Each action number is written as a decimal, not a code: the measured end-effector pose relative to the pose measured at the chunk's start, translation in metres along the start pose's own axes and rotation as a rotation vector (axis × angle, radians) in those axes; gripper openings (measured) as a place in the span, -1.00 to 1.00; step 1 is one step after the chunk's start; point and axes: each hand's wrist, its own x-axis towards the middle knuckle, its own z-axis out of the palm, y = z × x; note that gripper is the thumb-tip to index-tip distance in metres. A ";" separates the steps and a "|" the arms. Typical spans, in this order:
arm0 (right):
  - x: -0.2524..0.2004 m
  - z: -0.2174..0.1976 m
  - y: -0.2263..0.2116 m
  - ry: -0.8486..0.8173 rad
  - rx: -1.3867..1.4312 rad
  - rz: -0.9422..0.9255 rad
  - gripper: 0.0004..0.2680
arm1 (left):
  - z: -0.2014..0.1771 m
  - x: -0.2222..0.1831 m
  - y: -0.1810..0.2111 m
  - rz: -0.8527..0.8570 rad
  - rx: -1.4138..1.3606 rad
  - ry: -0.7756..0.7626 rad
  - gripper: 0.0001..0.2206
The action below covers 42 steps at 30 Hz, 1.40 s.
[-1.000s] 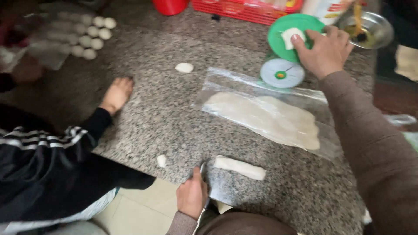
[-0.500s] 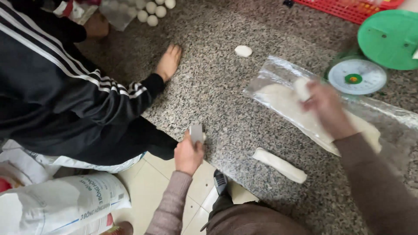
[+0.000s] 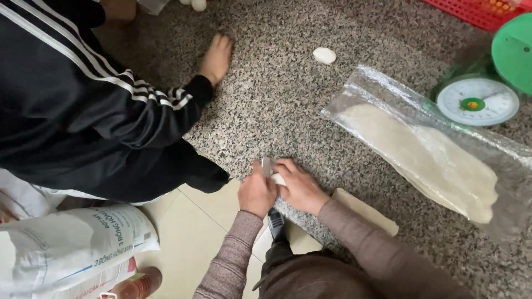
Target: Cutting a roll of dough into small portions and rounding them into balls on a granite countertop.
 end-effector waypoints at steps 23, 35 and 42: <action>-0.021 -0.265 -0.092 1.305 0.148 -0.438 -0.80 | 0.092 -0.074 0.028 0.449 0.254 -0.026 -0.57; -0.132 -0.093 0.031 0.219 -0.087 0.483 -0.29 | 0.060 -0.084 0.039 0.355 0.129 -0.159 -0.51; -0.171 -0.027 0.100 0.308 -0.424 0.165 -0.62 | 0.072 -0.075 0.026 0.436 0.231 -0.009 -0.47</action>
